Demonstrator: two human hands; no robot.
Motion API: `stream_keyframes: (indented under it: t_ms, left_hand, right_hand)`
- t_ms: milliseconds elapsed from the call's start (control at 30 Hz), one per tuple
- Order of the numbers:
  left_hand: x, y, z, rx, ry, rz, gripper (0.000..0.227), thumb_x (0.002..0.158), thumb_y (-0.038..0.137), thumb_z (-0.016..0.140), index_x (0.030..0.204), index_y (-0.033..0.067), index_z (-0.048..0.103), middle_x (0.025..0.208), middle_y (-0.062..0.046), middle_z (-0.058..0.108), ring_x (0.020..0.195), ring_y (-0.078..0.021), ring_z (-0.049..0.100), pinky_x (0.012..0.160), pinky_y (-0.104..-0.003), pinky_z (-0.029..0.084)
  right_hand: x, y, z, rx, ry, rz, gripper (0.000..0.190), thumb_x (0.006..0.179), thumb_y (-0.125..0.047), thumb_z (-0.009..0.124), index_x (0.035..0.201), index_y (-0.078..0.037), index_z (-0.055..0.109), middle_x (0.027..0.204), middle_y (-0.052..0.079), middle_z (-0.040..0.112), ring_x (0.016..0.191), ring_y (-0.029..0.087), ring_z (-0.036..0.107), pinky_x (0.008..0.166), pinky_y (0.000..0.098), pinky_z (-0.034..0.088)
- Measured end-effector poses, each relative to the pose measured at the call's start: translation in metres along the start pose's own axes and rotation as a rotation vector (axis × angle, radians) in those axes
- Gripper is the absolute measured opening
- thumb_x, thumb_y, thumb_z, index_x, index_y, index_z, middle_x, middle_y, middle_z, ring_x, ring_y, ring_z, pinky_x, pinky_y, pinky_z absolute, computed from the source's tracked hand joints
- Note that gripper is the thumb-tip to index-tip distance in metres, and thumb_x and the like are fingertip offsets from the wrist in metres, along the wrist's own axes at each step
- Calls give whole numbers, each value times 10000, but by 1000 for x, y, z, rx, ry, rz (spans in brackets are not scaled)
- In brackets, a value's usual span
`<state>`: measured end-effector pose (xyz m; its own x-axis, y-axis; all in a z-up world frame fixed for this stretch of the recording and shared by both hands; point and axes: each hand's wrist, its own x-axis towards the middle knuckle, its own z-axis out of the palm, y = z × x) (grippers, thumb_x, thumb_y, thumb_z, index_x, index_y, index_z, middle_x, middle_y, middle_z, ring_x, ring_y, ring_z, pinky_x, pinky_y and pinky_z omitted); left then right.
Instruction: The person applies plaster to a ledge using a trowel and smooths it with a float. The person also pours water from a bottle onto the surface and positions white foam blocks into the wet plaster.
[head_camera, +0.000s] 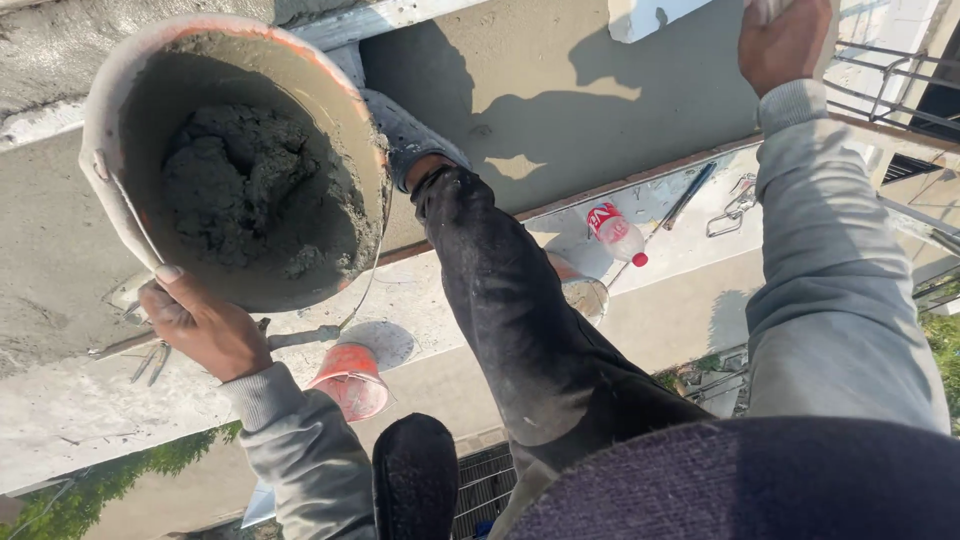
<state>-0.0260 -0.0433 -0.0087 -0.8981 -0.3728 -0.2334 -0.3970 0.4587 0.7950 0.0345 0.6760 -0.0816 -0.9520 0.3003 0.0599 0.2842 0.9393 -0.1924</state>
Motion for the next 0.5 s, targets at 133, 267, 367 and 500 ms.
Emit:
stream_keyframes:
  t_ms: [133,267,367,500]
  left_hand:
    - [11,1,4,48,-11,40,499,1186,448,461,1185,-44,542,934,-58,555,854,-159,505,777,-335,461]
    - [18,-1,2,213,32,75,472,1178,423,455,995,-9,506,796,-101,470,755,-190,433,701,-356,423]
    - [15,-6,7,148,73,106,442,1164,401,469,981,2,511,770,-79,507,727,-173,457,675,-345,438]
    - [5,-12,22,8,81,71,415,1147,380,495,982,1,538,713,-89,515,676,-189,452,605,-377,423]
  right_hand:
    - [-19,-67,-32,891,-201,504,140,1132,-109,654,1127,21,603,972,104,655,754,152,660,639,325,570]
    - [-30,-162,-78,1146,-313,489,156,1131,-106,598,1222,21,608,983,85,666,778,133,663,665,290,576]
    - [-32,-237,-97,1092,-324,286,252,1103,-104,583,1311,38,584,1007,85,652,780,137,638,675,296,564]
    - [-37,-332,-75,712,-218,-393,264,1123,-36,611,1345,88,538,1104,241,629,952,327,661,863,434,566]
